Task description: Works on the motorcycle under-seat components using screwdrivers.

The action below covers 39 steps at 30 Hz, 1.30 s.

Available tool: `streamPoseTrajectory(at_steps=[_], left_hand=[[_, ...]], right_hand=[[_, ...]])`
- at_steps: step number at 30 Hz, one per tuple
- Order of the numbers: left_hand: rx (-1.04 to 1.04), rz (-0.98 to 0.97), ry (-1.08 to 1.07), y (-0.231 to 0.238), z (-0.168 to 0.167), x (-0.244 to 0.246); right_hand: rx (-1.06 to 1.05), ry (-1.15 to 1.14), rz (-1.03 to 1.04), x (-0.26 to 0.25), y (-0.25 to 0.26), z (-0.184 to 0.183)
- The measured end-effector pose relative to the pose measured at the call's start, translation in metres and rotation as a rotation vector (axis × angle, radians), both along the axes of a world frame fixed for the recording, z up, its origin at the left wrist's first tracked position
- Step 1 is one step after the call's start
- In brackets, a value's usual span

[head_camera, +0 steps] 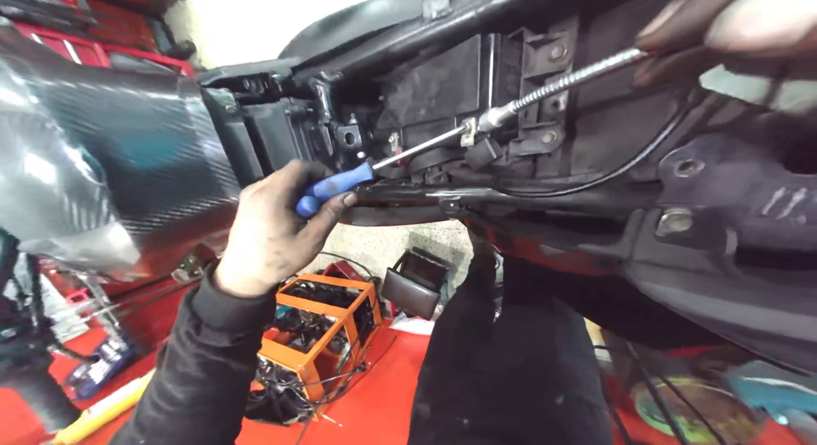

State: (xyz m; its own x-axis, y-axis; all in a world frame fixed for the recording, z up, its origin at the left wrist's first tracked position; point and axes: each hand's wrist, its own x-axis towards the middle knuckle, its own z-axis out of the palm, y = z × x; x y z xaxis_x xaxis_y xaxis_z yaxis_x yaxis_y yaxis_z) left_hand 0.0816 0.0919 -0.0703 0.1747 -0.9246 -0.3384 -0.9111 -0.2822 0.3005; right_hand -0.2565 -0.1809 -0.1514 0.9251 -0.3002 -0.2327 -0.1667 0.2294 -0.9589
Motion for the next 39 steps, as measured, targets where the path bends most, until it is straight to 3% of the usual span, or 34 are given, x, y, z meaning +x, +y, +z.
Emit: streamPoseTrajectory(at_steps=[3,4,8,11,13,16,19,21,28,32,35,39], left_hand=[[0.034,0.014,0.025,0.007,-0.011,-0.003],[0.033,0.021,0.041,0.01,-0.014,-0.005],[0.0,0.12,0.11,0.023,-0.027,-0.011],[-0.138,0.306,0.243,0.039,-0.026,-0.023],[-0.305,0.458,0.458,0.045,-0.019,-0.042],[-0.501,0.643,0.849,0.042,-0.004,-0.088],[-0.522,0.722,1.211,0.029,0.016,-0.131],[-0.52,0.765,1.342,0.027,0.032,-0.151],[-0.415,0.822,1.282,0.052,0.059,-0.185],[-0.385,0.754,1.229,0.064,0.064,-0.2],[-0.405,0.77,1.188,0.071,0.064,-0.207],[-0.475,1.102,1.049,0.097,0.06,-0.188]], right_hand=[[0.129,-0.174,0.107,0.001,-0.024,-0.024],[0.127,-0.147,0.052,0.002,-0.02,-0.018],[-0.189,0.122,-0.091,0.0,0.014,0.049],[-0.293,-0.042,-0.072,-0.006,0.007,0.053],[-0.356,-0.213,-0.098,-0.006,0.008,0.058],[-0.413,-0.313,-0.053,0.001,0.019,0.097],[-0.399,-0.382,-0.031,0.001,0.034,0.121],[-0.338,-0.383,-0.017,-0.005,0.044,0.127],[-0.28,-0.444,0.084,-0.041,0.063,0.15],[-0.193,-0.326,0.136,-0.056,0.067,0.157],[0.011,-0.242,-0.009,-0.057,0.072,0.166],[0.021,-0.301,-0.226,-0.071,0.061,0.195]])
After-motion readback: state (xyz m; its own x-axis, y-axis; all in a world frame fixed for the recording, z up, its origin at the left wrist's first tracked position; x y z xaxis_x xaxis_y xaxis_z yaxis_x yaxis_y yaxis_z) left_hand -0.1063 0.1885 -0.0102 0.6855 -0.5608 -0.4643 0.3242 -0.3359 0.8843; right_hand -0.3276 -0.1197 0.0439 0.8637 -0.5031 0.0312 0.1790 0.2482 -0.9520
